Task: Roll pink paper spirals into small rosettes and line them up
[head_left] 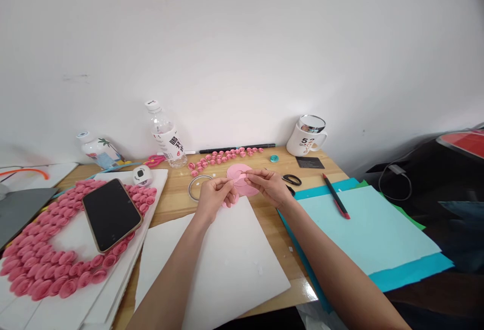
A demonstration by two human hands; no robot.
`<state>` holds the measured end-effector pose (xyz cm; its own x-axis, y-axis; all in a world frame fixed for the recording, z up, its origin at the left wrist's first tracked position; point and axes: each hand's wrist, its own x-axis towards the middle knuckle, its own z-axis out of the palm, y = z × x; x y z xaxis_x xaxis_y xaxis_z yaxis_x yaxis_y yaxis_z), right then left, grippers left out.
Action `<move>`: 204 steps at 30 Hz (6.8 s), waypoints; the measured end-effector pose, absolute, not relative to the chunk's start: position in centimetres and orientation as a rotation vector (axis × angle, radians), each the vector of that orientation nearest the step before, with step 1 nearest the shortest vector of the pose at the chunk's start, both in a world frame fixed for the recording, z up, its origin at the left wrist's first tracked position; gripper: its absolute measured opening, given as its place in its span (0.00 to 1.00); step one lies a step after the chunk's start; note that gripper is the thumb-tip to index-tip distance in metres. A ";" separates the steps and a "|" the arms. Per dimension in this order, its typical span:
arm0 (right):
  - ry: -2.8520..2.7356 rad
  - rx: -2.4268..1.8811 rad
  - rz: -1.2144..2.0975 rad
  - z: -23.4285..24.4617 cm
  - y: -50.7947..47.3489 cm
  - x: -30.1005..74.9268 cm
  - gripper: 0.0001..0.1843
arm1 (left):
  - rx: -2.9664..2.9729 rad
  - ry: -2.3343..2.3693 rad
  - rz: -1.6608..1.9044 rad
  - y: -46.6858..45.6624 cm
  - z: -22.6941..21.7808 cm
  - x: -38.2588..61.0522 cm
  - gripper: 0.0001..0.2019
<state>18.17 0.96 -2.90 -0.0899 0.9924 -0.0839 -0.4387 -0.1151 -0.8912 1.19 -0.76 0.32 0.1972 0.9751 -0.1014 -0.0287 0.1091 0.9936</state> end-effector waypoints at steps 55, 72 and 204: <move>-0.917 -0.938 1.550 -2.8 0.8 18.3 0.12 | 1.204 1.082 0.977 -0.7 0.1 1.3 0.12; -0.917 -0.922 1.540 -2.8 0.8 18.1 0.11 | 1.171 1.086 1.008 -0.8 0.4 1.4 0.10; -0.912 -0.947 1.543 -2.6 0.6 18.1 0.10 | 1.186 1.049 1.004 -0.8 0.3 1.5 0.11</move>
